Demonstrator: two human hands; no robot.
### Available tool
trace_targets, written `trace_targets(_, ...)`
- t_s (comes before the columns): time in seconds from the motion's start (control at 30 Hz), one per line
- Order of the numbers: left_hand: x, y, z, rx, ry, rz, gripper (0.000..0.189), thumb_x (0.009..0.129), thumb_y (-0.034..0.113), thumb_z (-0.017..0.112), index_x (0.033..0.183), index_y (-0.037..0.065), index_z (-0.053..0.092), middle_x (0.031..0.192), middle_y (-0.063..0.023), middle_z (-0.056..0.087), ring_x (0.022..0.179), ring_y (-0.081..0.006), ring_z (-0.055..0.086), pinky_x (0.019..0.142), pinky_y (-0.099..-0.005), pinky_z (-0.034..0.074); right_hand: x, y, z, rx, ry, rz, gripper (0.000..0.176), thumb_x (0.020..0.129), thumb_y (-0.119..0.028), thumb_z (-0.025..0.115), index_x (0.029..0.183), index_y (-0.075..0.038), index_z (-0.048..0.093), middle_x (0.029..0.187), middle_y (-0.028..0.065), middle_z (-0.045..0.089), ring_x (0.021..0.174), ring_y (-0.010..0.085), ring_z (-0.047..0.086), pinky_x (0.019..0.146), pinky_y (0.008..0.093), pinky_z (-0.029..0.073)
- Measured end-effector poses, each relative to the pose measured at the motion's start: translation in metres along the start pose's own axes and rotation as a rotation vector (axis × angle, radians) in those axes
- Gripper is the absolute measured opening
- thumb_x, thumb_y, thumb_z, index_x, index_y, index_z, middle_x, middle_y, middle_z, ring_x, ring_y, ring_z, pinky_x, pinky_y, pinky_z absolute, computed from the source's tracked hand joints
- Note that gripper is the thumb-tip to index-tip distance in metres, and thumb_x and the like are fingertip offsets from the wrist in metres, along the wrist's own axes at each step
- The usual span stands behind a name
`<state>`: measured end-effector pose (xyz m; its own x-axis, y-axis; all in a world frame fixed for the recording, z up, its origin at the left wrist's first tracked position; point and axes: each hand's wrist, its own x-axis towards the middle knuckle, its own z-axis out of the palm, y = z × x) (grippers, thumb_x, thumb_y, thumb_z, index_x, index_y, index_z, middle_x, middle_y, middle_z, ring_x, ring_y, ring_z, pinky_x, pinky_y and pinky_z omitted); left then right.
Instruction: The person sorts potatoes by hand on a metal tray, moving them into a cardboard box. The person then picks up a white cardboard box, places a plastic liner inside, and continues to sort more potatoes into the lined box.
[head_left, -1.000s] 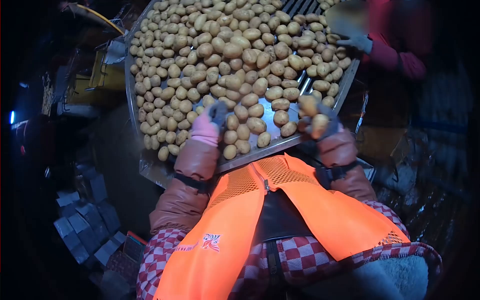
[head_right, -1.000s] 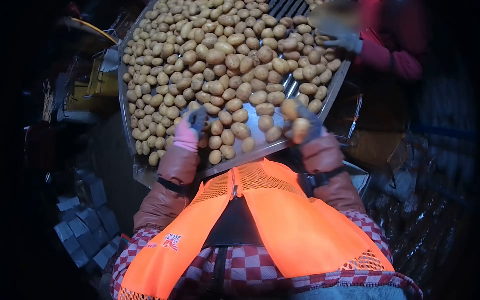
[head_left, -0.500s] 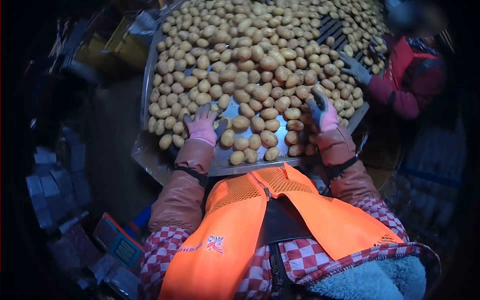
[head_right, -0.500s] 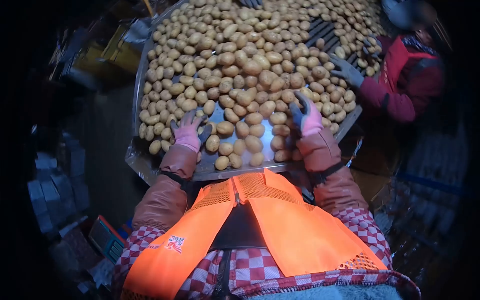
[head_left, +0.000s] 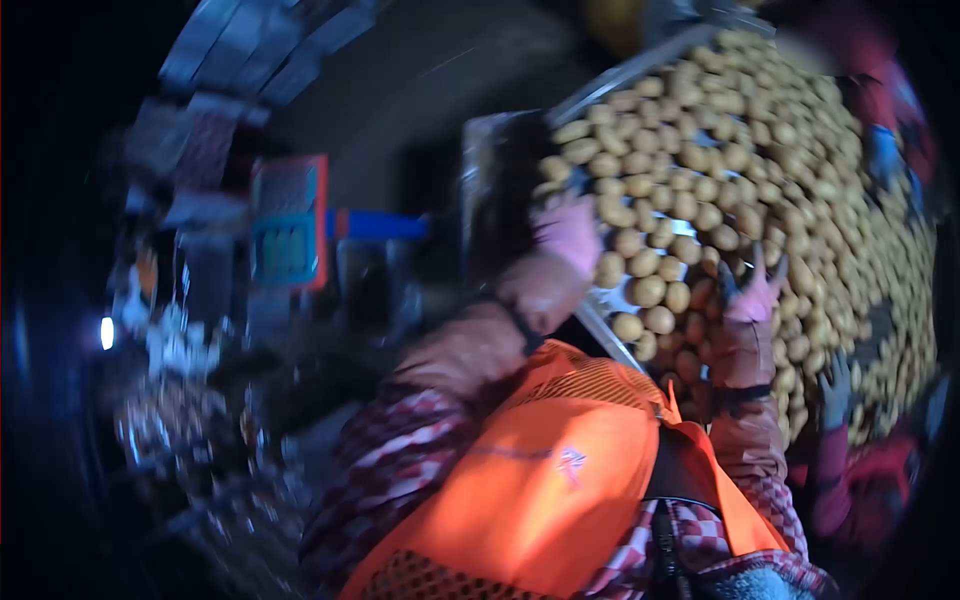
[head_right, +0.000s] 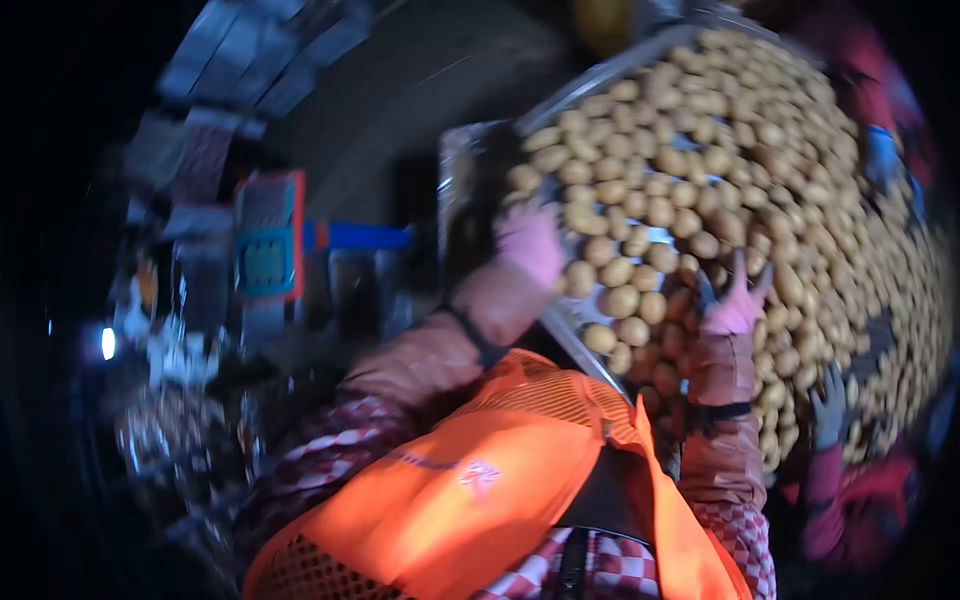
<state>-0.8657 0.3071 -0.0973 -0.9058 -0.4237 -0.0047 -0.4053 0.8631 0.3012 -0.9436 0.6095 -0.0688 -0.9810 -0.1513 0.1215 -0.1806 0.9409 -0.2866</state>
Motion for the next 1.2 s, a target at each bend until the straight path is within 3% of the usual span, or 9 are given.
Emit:
trace_targets(0.1, 0.020, 0.050, -0.002, 0.023, -0.027, 0.200, 0.033, 0.084, 0.015, 0.055, 0.115, 0.016, 0.062, 0.121, -0.0083, 0.059, 0.122, -0.0275, 0.051, 0.104, -0.0525, 0.037, 0.012, -0.011, 0.029, 0.036, -0.026, -0.048, 0.077, 0.073, -0.032, 0.086, 0.141, -0.023, 0.052, 0.155, 0.0279, 0.025, 0.140, 0.0435, 0.036, 0.108, 0.0464, 0.043)
trace_targets(0.23, 0.040, 0.095, 0.017, -0.032, -0.527, 0.431, 0.060, 0.081, 0.032, 0.069, 0.139, 0.031, 0.050, 0.151, -0.0066, 0.037, 0.146, -0.0317, 0.026, 0.113, -0.0689, 0.010, 0.021, -0.008, 0.049, 0.058, -0.249, -0.078, 0.067, 0.080, -0.026, 0.078, 0.142, -0.026, 0.052, 0.158, 0.0211, 0.025, 0.140, 0.0381, 0.039, 0.106, 0.0456, 0.046)
trace_targets(0.43, 0.044, 0.050, -0.010, 0.167, -0.533, 0.267, 0.057, 0.082, 0.030, 0.069, 0.136, 0.032, 0.053, 0.143, -0.0044, 0.044, 0.138, -0.0275, 0.038, 0.108, -0.0692, 0.023, 0.032, 0.007, 0.054, 0.345, -0.266, -0.140, 0.077, 0.076, -0.017, 0.079, 0.145, -0.029, 0.048, 0.156, 0.0237, 0.028, 0.138, 0.0403, 0.042, 0.103, 0.0443, 0.048)
trace_targets(0.6, 0.046, -0.017, -0.015, 0.122, -0.509, 0.047, 0.056, 0.083, 0.025, 0.070, 0.136, 0.027, 0.052, 0.140, -0.0056, 0.048, 0.136, -0.0289, 0.040, 0.111, -0.0647, 0.025, 0.029, -0.032, 0.063, 0.087, -0.183, -0.145, 0.083, 0.070, -0.025, 0.086, 0.144, -0.026, 0.049, 0.156, 0.0293, 0.022, 0.131, 0.0417, 0.049, 0.101, 0.0459, 0.049)
trace_targets(0.8, 0.010, -0.018, -0.008, 0.051, -0.215, -0.035, 0.053, 0.081, 0.026, 0.067, 0.132, 0.022, 0.055, 0.142, -0.0043, 0.048, 0.140, -0.0266, 0.036, 0.114, -0.0621, 0.020, 0.048, -0.099, 0.120, 0.230, -0.318, -0.365, 0.068, 0.081, -0.034, 0.073, 0.144, -0.020, 0.049, 0.119, 0.0192, 0.065, 0.106, 0.0385, 0.064, 0.093, 0.0453, 0.051)
trace_targets(0.93, -0.030, 0.000, -0.005, -0.091, -0.227, 0.077, 0.051, 0.085, 0.030, 0.063, 0.135, 0.023, 0.053, 0.145, -0.0042, 0.046, 0.140, -0.0261, 0.036, 0.115, -0.0608, 0.019, 0.095, -0.068, 0.130, 0.758, -0.515, -0.019, 0.057, 0.085, -0.017, 0.071, 0.140, -0.017, 0.055, 0.105, 0.0149, 0.067, 0.095, 0.0226, 0.064, 0.084, 0.0332, 0.051)
trace_targets(1.1, -0.046, 0.022, -0.019, -0.019, -0.423, 0.367, 0.060, 0.087, 0.043, 0.061, 0.143, 0.028, 0.045, 0.152, -0.0062, 0.037, 0.144, -0.0294, 0.029, 0.115, -0.0658, 0.014, 0.142, 0.034, 0.084, -0.236, 0.300, -0.150, 0.050, 0.089, -0.031, 0.072, 0.135, -0.017, 0.060, 0.129, 0.0233, 0.055, 0.105, 0.0290, 0.060, 0.090, 0.0375, 0.053)
trace_targets(1.17, -0.045, 0.040, -0.010, 0.024, -0.557, 0.553, 0.063, 0.085, 0.045, 0.063, 0.144, 0.030, 0.044, 0.156, -0.0057, 0.032, 0.148, -0.0303, 0.020, 0.114, -0.0708, 0.011, 0.111, -0.037, 0.060, -0.199, -0.289, 0.039, 0.057, 0.086, -0.051, 0.069, 0.133, -0.020, 0.061, 0.148, 0.0176, 0.044, 0.130, 0.0404, 0.044, 0.107, 0.0516, 0.041)
trace_targets(1.2, -0.043, 0.048, -0.010, 0.041, -0.613, 0.626, 0.063, 0.084, 0.044, 0.064, 0.143, 0.032, 0.045, 0.156, -0.0050, 0.032, 0.150, -0.0299, 0.017, 0.114, -0.0720, 0.010, 0.097, -0.064, 0.059, -0.225, -0.295, 0.032, 0.059, 0.086, -0.053, 0.069, 0.136, -0.023, 0.058, 0.150, 0.0160, 0.042, 0.129, 0.0415, 0.046, 0.108, 0.0497, 0.041)
